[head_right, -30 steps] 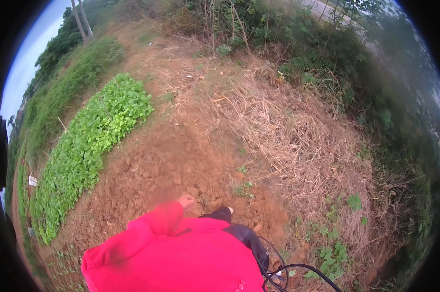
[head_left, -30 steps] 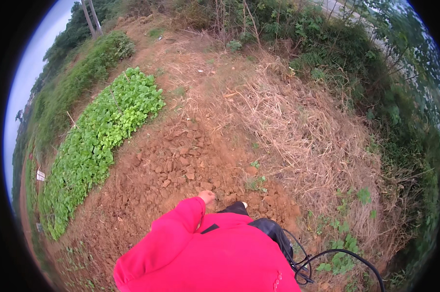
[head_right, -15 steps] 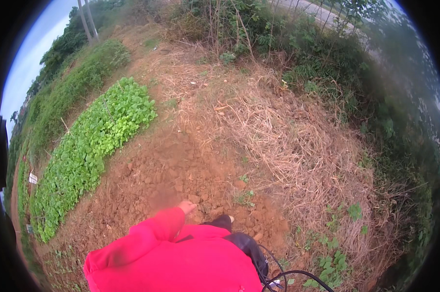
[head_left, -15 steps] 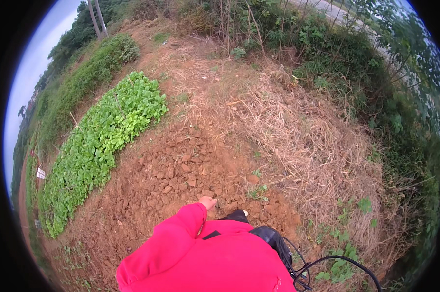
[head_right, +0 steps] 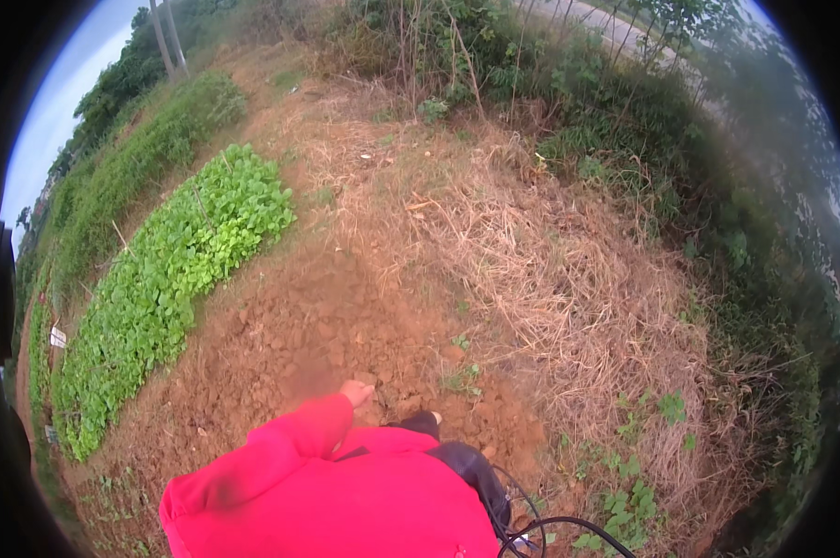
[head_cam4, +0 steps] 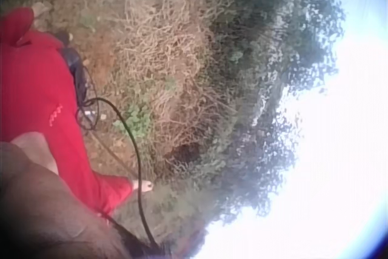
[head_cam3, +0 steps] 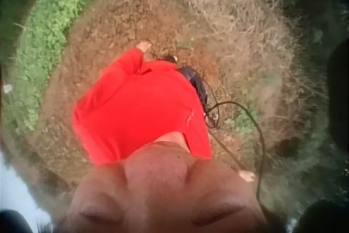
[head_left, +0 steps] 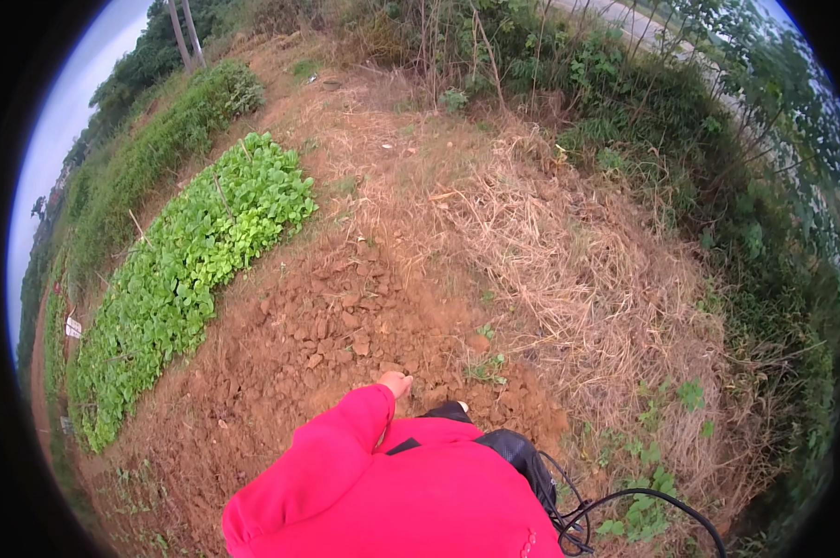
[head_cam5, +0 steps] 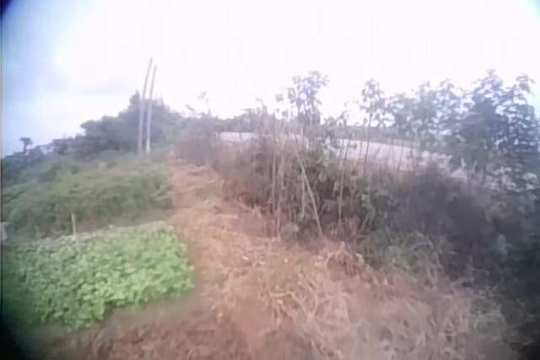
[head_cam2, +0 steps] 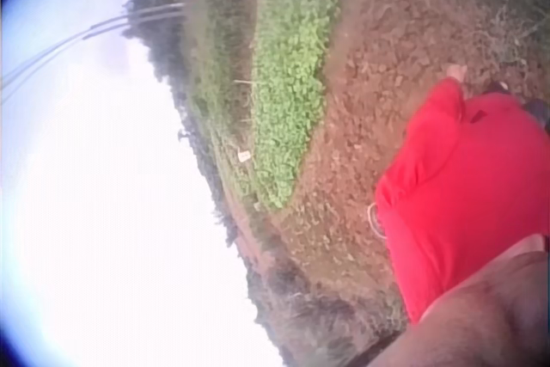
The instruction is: The person repeatedly pulls weeds by hand from a patch of soil and uses a hoe to loosen the ground and remove additional weeds. The person discards the pulled weeds to the side.
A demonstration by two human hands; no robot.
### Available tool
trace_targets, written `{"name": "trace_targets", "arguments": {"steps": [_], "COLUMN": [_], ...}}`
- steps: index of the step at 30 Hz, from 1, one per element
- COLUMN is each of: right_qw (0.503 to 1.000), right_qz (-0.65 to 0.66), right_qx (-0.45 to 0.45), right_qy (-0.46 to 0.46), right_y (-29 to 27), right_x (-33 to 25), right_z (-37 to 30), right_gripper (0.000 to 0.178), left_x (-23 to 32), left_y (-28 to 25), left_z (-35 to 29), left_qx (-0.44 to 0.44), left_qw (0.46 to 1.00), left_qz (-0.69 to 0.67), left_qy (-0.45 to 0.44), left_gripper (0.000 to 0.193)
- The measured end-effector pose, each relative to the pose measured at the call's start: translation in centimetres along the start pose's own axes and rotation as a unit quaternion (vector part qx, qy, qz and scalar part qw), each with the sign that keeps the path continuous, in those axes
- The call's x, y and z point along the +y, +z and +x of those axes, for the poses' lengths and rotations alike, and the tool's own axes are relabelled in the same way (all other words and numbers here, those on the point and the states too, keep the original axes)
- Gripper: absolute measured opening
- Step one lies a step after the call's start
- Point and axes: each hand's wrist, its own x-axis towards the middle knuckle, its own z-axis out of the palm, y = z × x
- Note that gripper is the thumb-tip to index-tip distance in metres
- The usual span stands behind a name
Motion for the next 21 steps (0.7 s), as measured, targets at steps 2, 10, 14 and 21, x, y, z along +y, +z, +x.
{"name": "trace_targets", "arguments": {"steps": [2, 10, 14, 21], "right_qw": [1.0, 0.998, 0.996, 0.999], "right_qz": [0.001, 0.003, 0.001, -0.011], "right_qx": [0.001, 0.01, 0.013, -0.036], "right_qy": [-0.007, -0.064, -0.087, 0.016], "right_y": [-0.2, 0.1, 0.3, -1.2], "right_x": [0.2, 3.4, 5.1, -0.1], "right_z": [0.0, 0.0, -0.1, -0.7], "right_gripper": [0.018, 0.017, 0.017, 0.025], "left_x": [-0.1, 0.3, 0.8, 0.7], "left_y": [0.1, 0.6, 0.7, 0.1], "left_z": [-0.2, -0.9, -0.8, -0.5], "left_qx": [0.008, 0.004, -0.008, -0.002], "left_qw": [1.0, 0.984, 0.983, 0.993], "left_qz": [0.013, -0.156, -0.153, -0.1], "left_qy": [0.009, -0.09, -0.096, -0.058], "left_gripper": [0.03, 0.018, 0.019, 0.016]}}
